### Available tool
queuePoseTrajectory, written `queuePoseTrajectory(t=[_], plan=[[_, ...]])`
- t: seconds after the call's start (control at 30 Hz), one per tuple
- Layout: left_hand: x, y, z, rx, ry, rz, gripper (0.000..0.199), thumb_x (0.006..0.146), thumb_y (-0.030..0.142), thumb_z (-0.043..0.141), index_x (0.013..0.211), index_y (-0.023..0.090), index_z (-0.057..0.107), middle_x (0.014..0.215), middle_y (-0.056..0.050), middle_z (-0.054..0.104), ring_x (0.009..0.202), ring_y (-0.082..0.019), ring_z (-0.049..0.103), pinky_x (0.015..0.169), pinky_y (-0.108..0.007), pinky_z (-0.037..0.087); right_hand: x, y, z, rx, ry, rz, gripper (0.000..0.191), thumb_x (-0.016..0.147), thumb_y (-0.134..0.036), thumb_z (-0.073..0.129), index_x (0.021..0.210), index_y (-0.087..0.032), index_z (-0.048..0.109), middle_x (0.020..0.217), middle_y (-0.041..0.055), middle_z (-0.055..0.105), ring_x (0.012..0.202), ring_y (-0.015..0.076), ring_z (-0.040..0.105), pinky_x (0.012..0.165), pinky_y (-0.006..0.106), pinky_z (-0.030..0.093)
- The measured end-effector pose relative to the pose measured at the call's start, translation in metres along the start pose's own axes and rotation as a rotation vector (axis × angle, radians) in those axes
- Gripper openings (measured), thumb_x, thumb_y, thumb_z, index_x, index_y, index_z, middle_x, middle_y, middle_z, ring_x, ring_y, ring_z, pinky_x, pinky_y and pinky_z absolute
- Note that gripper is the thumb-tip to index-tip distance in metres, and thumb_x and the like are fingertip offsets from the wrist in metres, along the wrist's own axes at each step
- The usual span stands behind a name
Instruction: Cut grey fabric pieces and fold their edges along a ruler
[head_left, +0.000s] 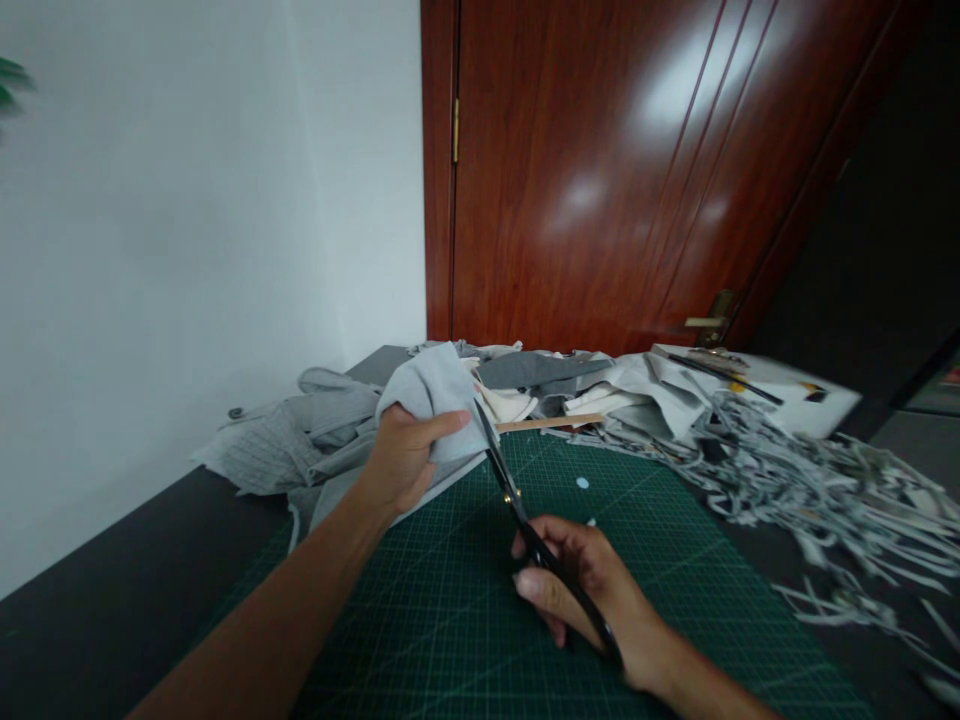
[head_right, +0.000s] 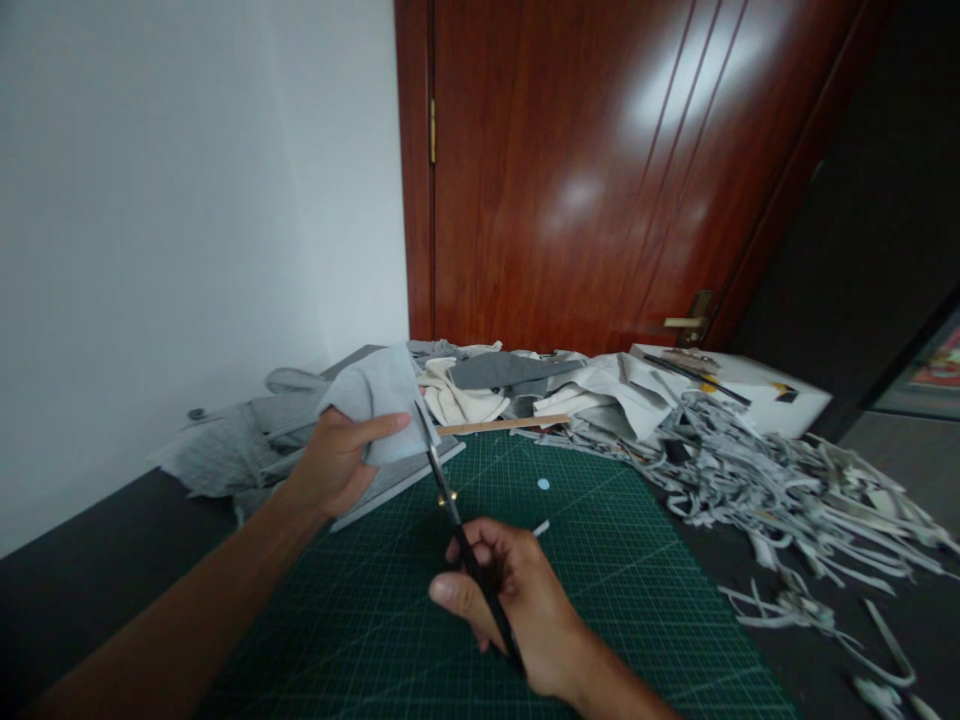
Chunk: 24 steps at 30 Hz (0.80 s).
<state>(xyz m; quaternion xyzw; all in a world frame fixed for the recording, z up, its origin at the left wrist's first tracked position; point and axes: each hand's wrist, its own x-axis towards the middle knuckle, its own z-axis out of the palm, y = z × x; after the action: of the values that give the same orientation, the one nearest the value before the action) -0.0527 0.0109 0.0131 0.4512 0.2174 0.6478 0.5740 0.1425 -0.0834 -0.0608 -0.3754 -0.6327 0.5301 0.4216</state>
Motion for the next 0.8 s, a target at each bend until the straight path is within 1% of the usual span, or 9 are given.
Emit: queuePoseTrajectory(t=[0.1, 0.27, 0.4, 0.5, 0.57, 0.73, 0.8], plan=[[0.001, -0.001, 0.000, -0.009, 0.039, 0.022, 0.069, 0.055, 0.019, 0.098, 0.120, 0.017, 0.076, 0.102, -0.009, 0.082, 0.102, -0.035, 0.076, 0.095, -0.051, 0.060, -0.001, 0.001, 0.001, -0.009, 0.012, 0.005, 0.054, 0.076, -0.064, 0.086, 0.092, -0.019, 0.062, 0.057, -0.0099, 0.047, 0.043, 0.0073, 0.040, 0.039, 0.017, 0.037], [0.002, -0.005, -0.001, 0.018, 0.159, 0.079, 0.070, 0.054, 0.023, 0.100, 0.119, 0.017, 0.075, 0.105, -0.009, 0.082, 0.109, -0.035, 0.075, 0.098, -0.050, 0.059, -0.001, 0.003, 0.002, -0.016, 0.019, 0.006, 0.054, 0.076, -0.062, 0.087, 0.094, -0.018, 0.063, 0.059, -0.0092, 0.048, 0.043, 0.0070, 0.041, 0.039, 0.017, 0.037], [0.004, -0.007, -0.001, 0.066, 0.199, 0.143, 0.069, 0.057, 0.024, 0.098, 0.121, 0.017, 0.073, 0.107, -0.009, 0.081, 0.119, -0.037, 0.070, 0.102, -0.051, 0.056, -0.001, 0.005, 0.002, -0.018, 0.017, 0.001, 0.054, 0.075, -0.061, 0.088, 0.096, -0.018, 0.064, 0.061, -0.0090, 0.048, 0.044, 0.0066, 0.041, 0.039, 0.016, 0.036], [0.006, -0.007, -0.003, 0.137, 0.231, 0.200, 0.065, 0.059, 0.024, 0.096, 0.119, 0.016, 0.073, 0.105, -0.010, 0.081, 0.120, -0.038, 0.070, 0.102, -0.050, 0.056, -0.002, 0.005, 0.002, -0.025, 0.017, 0.005, 0.054, 0.076, -0.061, 0.088, 0.096, -0.017, 0.064, 0.063, -0.0084, 0.048, 0.045, 0.0066, 0.041, 0.039, 0.017, 0.037], [0.006, -0.006, -0.005, 0.166, 0.230, 0.203, 0.064, 0.059, 0.022, 0.095, 0.118, 0.016, 0.073, 0.104, -0.010, 0.081, 0.117, -0.038, 0.072, 0.100, -0.049, 0.057, -0.002, 0.005, 0.002, -0.027, 0.024, 0.000, 0.053, 0.076, -0.060, 0.087, 0.095, -0.017, 0.063, 0.063, -0.0081, 0.048, 0.045, 0.0068, 0.041, 0.039, 0.017, 0.036], [0.003, 0.001, -0.004, 0.163, 0.192, 0.078, 0.068, 0.050, 0.015, 0.094, 0.115, 0.015, 0.074, 0.099, -0.008, 0.082, 0.097, -0.035, 0.077, 0.088, -0.047, 0.062, -0.003, 0.003, 0.001, -0.019, 0.024, -0.002, 0.050, 0.077, -0.059, 0.087, 0.092, -0.018, 0.062, 0.062, -0.0084, 0.048, 0.045, 0.0067, 0.040, 0.040, 0.017, 0.036], [0.002, 0.003, -0.002, 0.152, 0.178, 0.057, 0.068, 0.049, 0.013, 0.093, 0.114, 0.014, 0.074, 0.097, -0.008, 0.082, 0.090, -0.033, 0.078, 0.084, -0.045, 0.063, -0.003, 0.004, 0.001, -0.017, 0.025, -0.002, 0.050, 0.077, -0.058, 0.087, 0.092, -0.018, 0.062, 0.062, -0.0086, 0.047, 0.045, 0.0067, 0.040, 0.040, 0.016, 0.035]])
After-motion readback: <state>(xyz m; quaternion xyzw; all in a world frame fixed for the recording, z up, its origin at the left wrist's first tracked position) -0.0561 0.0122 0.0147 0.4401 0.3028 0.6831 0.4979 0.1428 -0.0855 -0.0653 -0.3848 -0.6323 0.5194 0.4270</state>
